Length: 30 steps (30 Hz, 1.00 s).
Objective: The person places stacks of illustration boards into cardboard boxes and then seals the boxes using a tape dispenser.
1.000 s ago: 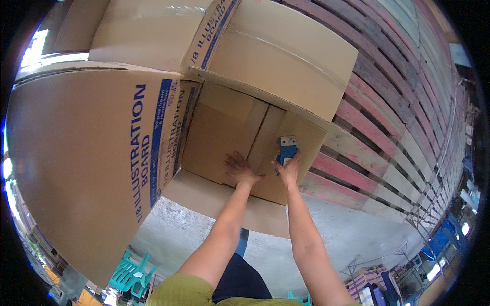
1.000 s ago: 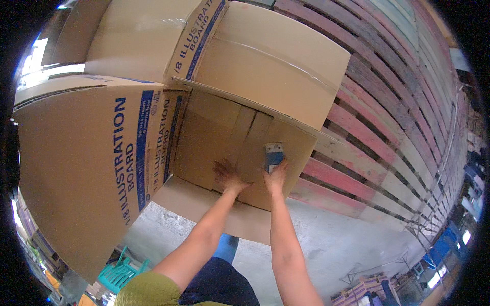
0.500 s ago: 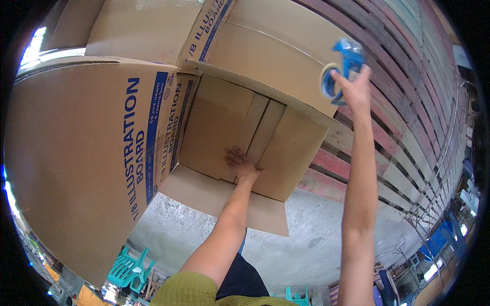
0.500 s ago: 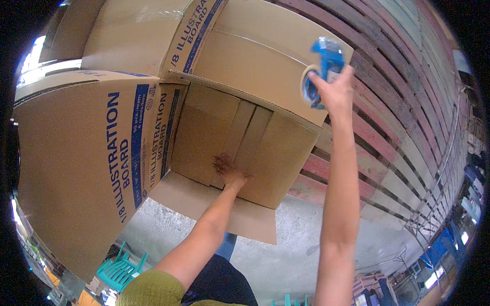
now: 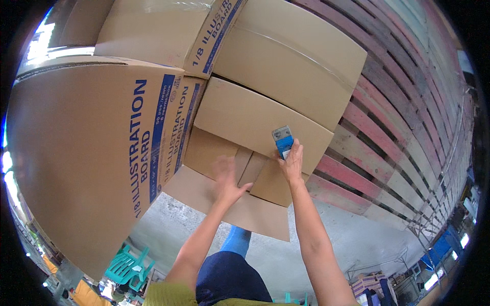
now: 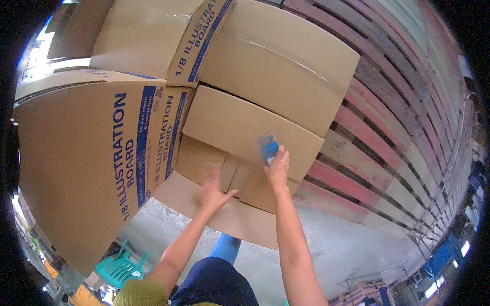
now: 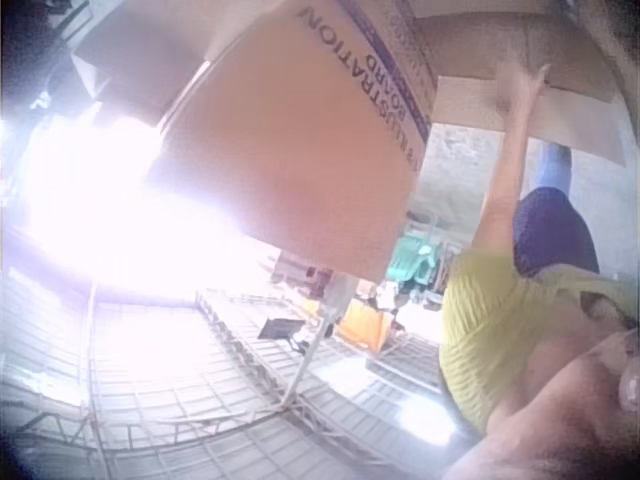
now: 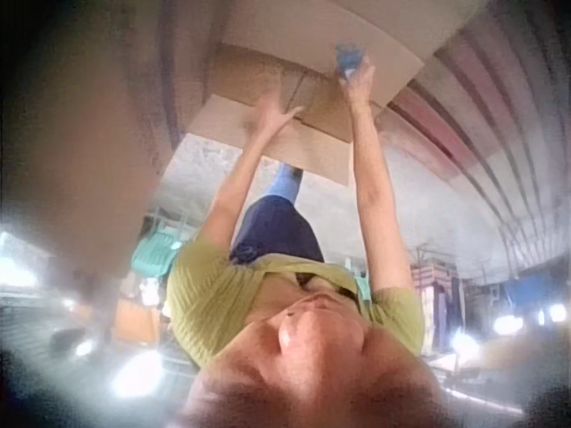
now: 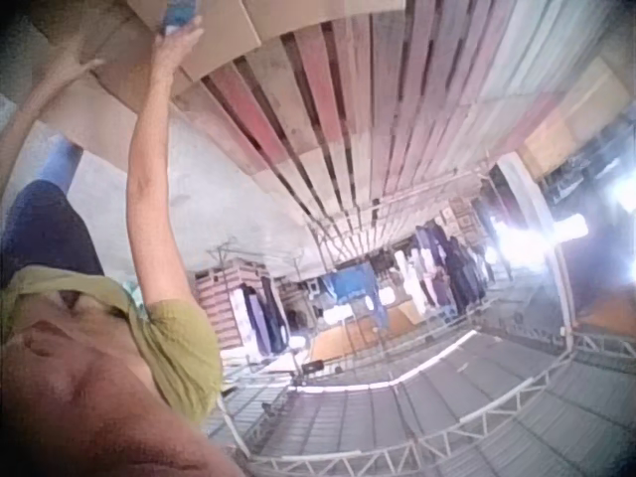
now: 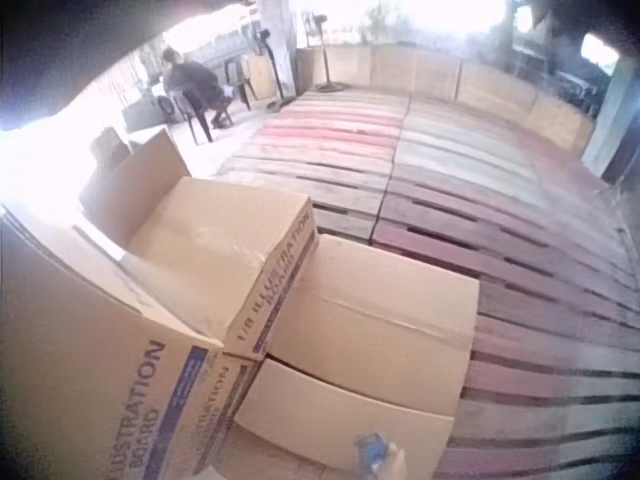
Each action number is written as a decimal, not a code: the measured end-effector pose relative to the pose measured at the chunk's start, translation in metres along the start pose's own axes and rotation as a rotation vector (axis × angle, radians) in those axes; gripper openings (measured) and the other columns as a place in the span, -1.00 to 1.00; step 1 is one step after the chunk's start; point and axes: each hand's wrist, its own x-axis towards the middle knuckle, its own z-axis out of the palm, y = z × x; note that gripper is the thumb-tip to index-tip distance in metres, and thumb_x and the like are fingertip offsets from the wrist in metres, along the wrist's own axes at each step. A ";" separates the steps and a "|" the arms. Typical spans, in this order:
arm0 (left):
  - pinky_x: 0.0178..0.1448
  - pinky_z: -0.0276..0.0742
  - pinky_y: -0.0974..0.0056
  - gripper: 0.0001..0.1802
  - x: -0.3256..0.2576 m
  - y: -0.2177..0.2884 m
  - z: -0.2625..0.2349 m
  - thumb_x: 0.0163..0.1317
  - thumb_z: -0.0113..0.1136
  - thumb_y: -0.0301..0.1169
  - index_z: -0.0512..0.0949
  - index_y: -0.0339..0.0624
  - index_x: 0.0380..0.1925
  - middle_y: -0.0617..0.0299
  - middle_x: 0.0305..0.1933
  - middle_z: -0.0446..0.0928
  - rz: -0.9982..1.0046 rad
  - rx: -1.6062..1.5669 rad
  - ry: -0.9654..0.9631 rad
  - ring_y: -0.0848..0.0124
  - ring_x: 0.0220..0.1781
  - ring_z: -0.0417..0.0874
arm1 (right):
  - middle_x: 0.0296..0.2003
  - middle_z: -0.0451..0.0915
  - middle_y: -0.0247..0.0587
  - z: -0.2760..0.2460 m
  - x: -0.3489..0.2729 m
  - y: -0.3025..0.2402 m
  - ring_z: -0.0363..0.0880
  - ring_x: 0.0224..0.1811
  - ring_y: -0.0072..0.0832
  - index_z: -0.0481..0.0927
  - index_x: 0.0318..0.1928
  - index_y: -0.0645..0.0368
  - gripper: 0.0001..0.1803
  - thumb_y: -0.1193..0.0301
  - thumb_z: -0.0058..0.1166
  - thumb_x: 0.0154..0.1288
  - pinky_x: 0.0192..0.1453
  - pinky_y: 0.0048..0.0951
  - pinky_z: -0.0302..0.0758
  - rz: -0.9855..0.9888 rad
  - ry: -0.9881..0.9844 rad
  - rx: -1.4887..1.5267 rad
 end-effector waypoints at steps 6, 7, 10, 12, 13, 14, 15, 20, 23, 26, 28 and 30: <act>0.45 -0.22 -0.19 0.00 -0.108 -0.052 -0.030 0.20 0.11 0.05 -0.21 -0.19 0.41 -0.13 0.48 -0.25 -0.808 -1.129 0.643 -0.02 0.50 -0.17 | -0.09 0.30 0.14 -0.002 -0.002 -0.011 0.36 -0.06 0.11 0.05 0.24 0.17 0.01 0.27 0.45 -0.15 0.01 -0.03 0.37 -0.029 -0.086 0.029; 0.44 -0.23 -0.20 -0.03 -0.093 -0.047 -0.016 0.23 0.06 0.04 -0.22 -0.19 0.41 -0.11 0.49 -0.27 -0.668 -1.068 0.607 -0.01 0.50 -0.20 | -0.07 0.30 0.14 -0.003 0.006 -0.012 0.36 -0.03 0.10 0.04 0.24 0.18 0.01 0.27 0.45 -0.15 0.03 -0.05 0.37 -0.058 -0.081 0.072; 0.43 -0.27 -0.25 -0.12 -0.081 -0.035 0.038 0.34 -0.09 0.02 -0.26 -0.18 0.41 -0.06 0.51 -0.35 -0.325 -0.886 0.453 0.03 0.53 -0.27 | -0.04 0.30 0.15 -0.013 -0.001 -0.005 0.37 -0.01 0.07 0.02 0.25 0.20 0.01 0.36 0.45 -0.13 0.06 -0.06 0.37 -0.130 -0.076 0.135; 0.42 -0.30 -0.29 -0.04 -0.058 -0.045 0.046 0.27 -0.02 0.06 -0.30 -0.14 0.42 0.00 0.52 -0.38 -0.210 -0.505 0.177 -0.01 0.53 -0.36 | 0.00 0.30 0.16 -0.018 0.005 -0.001 0.35 0.04 0.07 0.02 0.25 0.21 0.01 0.32 0.44 -0.12 0.11 -0.06 0.34 -0.119 -0.058 0.166; 0.40 -0.32 -0.34 0.01 -0.042 -0.044 0.048 0.21 0.05 0.06 -0.31 -0.09 0.42 0.01 0.52 -0.38 -0.163 -0.281 0.064 -0.02 0.53 -0.36 | 0.01 0.29 0.16 -0.019 0.004 0.002 0.34 0.06 0.07 0.02 0.24 0.22 0.01 0.30 0.44 -0.12 0.13 -0.07 0.33 -0.107 -0.056 0.182; 0.39 -0.34 -0.39 0.06 -0.017 -0.040 0.045 0.16 0.11 0.07 -0.31 -0.04 0.43 0.02 0.52 -0.37 -0.111 -0.057 -0.048 -0.03 0.53 -0.36 | 0.03 0.29 0.17 -0.019 0.002 0.005 0.33 0.08 0.06 0.02 0.24 0.22 0.01 0.29 0.44 -0.12 0.14 -0.07 0.32 -0.085 -0.065 0.187; 0.37 -0.34 -0.42 0.09 0.007 -0.040 0.041 0.10 0.16 0.08 -0.32 0.08 0.43 0.09 0.53 -0.40 -0.017 0.037 -0.049 0.00 0.53 -0.38 | 0.04 0.28 0.17 -0.020 0.001 0.007 0.33 0.10 0.06 0.02 0.24 0.22 0.01 0.28 0.44 -0.12 0.16 -0.07 0.31 -0.068 -0.077 0.197; 0.34 -0.27 -0.50 0.14 0.076 -0.064 0.037 -0.02 0.27 0.07 -0.32 0.44 0.41 0.37 0.53 -0.52 0.105 0.445 -0.230 0.06 0.53 -0.48 | 0.07 0.26 0.16 -0.014 -0.005 0.006 0.30 0.12 0.05 0.02 0.24 0.20 -0.01 0.29 0.43 -0.10 0.17 -0.07 0.30 -0.070 -0.074 0.201; 0.34 -0.24 -0.49 0.12 0.072 -0.056 0.040 0.02 0.27 0.02 -0.34 0.50 0.40 0.42 0.52 -0.55 0.093 0.468 -0.232 0.07 0.53 -0.51 | 0.06 0.25 0.16 -0.015 -0.013 0.004 0.31 0.11 0.06 0.02 0.24 0.20 -0.02 0.31 0.42 -0.10 0.16 -0.07 0.31 -0.089 -0.060 0.171; 0.38 -0.19 -0.42 0.10 0.079 -0.065 0.050 0.07 0.25 -0.07 -0.37 0.47 0.40 0.39 0.53 -0.52 0.075 0.532 -0.127 0.07 0.53 -0.47 | 0.05 0.25 0.15 -0.012 -0.007 -0.009 0.31 0.09 0.07 0.02 0.23 0.20 -0.02 0.32 0.42 -0.11 0.14 -0.06 0.32 -0.138 -0.069 0.142; 0.41 -0.16 -0.35 0.09 0.074 -0.081 0.057 0.10 0.23 -0.14 -0.39 0.40 0.41 0.38 0.53 -0.50 0.055 0.423 -0.008 0.09 0.54 -0.43 | 0.03 0.27 0.14 -0.006 -0.010 -0.023 0.31 0.08 0.06 0.03 0.23 0.20 -0.02 0.32 0.43 -0.11 0.11 -0.06 0.33 -0.079 -0.110 0.153; 0.43 -0.14 -0.29 0.05 0.064 -0.063 0.051 0.13 0.18 -0.20 -0.37 0.30 0.42 0.36 0.54 -0.47 0.148 0.457 -0.040 0.15 0.55 -0.39 | 0.00 0.29 0.12 -0.013 -0.008 -0.016 0.33 0.06 0.06 0.05 0.21 0.20 -0.04 0.31 0.43 -0.11 0.09 -0.07 0.34 -0.093 -0.092 0.135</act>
